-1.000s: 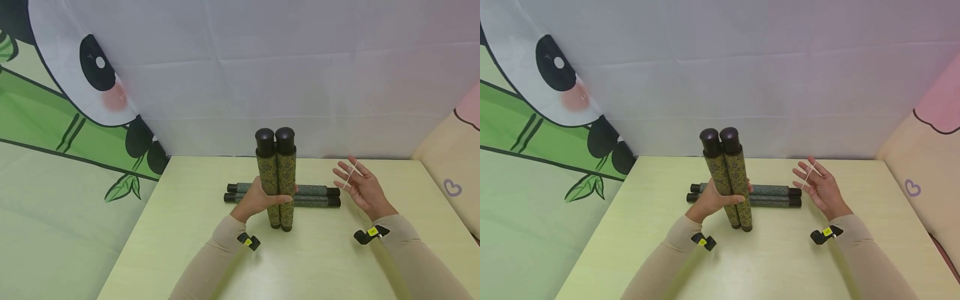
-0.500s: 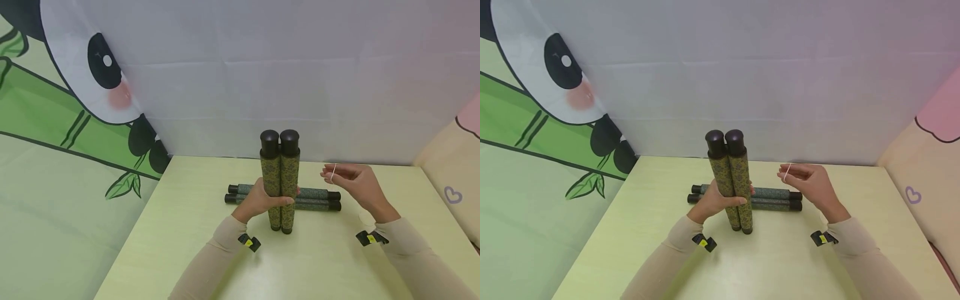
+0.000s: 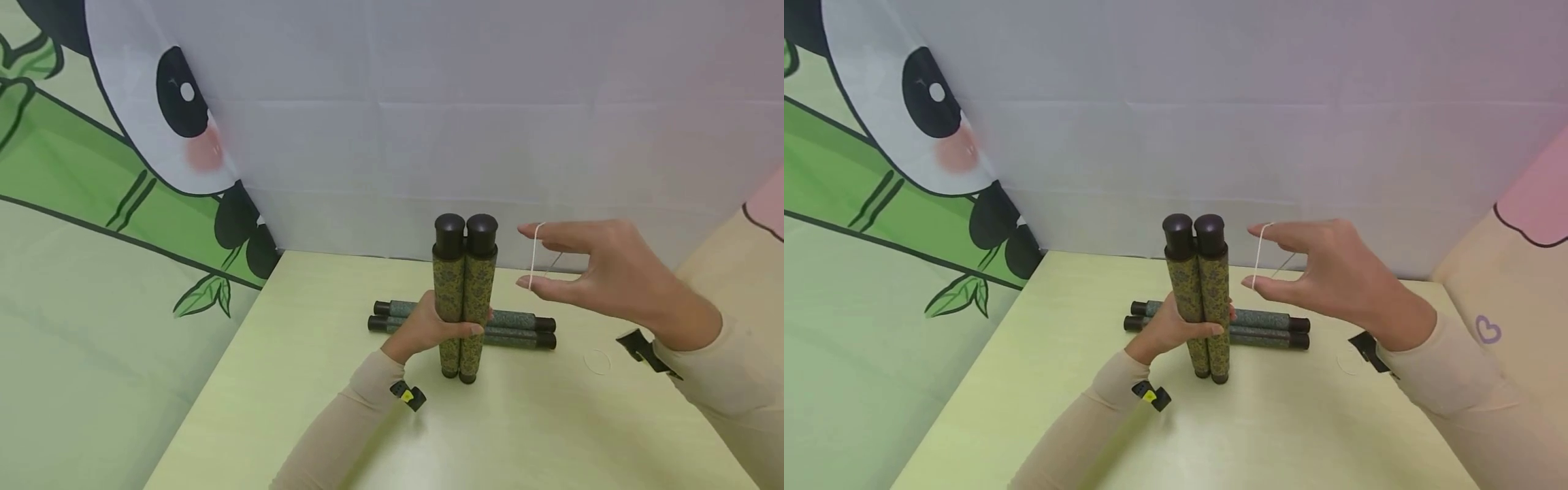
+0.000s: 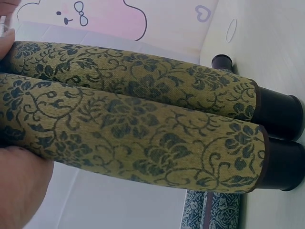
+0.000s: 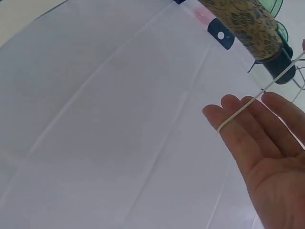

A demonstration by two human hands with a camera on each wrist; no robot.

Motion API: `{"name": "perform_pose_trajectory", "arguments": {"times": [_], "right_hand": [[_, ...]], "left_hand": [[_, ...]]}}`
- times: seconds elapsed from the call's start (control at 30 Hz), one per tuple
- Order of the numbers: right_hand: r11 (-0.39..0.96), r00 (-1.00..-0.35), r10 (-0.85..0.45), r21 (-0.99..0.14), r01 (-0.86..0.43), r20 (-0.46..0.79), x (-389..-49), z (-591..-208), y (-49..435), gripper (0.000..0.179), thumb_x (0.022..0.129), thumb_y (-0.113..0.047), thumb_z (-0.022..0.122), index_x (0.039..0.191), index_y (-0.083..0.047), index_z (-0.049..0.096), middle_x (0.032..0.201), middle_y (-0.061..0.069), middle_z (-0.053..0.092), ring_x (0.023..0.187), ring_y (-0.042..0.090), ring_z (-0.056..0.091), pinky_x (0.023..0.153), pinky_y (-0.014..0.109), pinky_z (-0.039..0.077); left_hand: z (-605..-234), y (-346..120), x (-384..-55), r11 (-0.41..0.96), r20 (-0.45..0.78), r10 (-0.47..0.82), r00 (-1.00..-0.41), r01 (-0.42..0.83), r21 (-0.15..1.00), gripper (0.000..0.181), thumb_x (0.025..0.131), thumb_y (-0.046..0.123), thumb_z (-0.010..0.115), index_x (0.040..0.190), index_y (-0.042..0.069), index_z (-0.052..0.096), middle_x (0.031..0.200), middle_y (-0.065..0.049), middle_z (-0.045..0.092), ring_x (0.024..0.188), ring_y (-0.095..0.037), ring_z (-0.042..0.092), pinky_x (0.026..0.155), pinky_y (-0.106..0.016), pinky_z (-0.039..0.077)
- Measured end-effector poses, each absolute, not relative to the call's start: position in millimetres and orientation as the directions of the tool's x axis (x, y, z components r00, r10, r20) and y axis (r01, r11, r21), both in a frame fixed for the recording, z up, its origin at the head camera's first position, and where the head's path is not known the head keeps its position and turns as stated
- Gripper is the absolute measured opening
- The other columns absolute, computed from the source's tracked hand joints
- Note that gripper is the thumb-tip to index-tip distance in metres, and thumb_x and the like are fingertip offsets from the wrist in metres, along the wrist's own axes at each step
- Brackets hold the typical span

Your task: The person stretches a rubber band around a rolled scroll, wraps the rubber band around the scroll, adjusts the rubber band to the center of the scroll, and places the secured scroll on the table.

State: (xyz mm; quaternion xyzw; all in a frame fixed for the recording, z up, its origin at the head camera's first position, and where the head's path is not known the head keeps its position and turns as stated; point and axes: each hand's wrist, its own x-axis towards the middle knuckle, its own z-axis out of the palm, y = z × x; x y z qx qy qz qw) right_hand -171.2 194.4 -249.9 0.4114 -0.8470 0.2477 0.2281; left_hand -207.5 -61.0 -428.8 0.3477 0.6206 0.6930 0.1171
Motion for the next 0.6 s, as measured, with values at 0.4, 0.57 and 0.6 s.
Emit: {"name": "perform_pose_trajectory", "arguments": {"times": [0.4, 0.57, 0.6], "right_hand": [[0.587, -0.550, -0.748, -0.017, -0.809, 0.372, -164.8, -184.7, 144.7, 0.063, 0.080, -0.038, 0.083, 0.134, -0.009, 0.067, 0.134, 0.002, 0.066, 0.099, 0.019, 0.070, 0.084, 0.046, 0.057], [0.588, -0.551, -0.781, 0.052, -0.807, 0.294, -169.0, -173.4, 124.1, 0.068, 0.082, -0.045, 0.080, 0.136, -0.008, 0.064, 0.138, 0.002, 0.063, 0.103, 0.025, 0.070, 0.089, 0.049, 0.055], [0.585, -0.548, -0.790, 0.069, -0.808, 0.277, -170.2, -172.1, 120.7, 0.069, 0.082, -0.046, 0.080, 0.136, -0.007, 0.064, 0.139, 0.002, 0.062, 0.101, 0.025, 0.070, 0.088, 0.049, 0.056]], "left_hand": [[-423.3, -61.6, -209.1, -0.202, 0.332, 0.601, -0.727, 0.264, 0.943, 0.040, 0.091, -0.004, 0.072, 0.129, 0.001, 0.061, 0.113, -0.011, 0.071, 0.105, -0.026, 0.068, 0.090, -0.044, 0.057], [-423.5, -60.5, -212.5, -0.207, 0.329, 0.608, -0.722, 0.256, 0.944, 0.040, 0.092, -0.006, 0.071, 0.130, 0.001, 0.060, 0.113, -0.010, 0.071, 0.106, -0.031, 0.068, 0.090, -0.045, 0.057], [-423.7, -60.3, -213.1, -0.208, 0.327, 0.610, -0.722, 0.252, 0.945, 0.040, 0.092, -0.006, 0.071, 0.130, 0.001, 0.061, 0.113, -0.010, 0.071, 0.106, -0.031, 0.068, 0.091, -0.045, 0.057]]}}
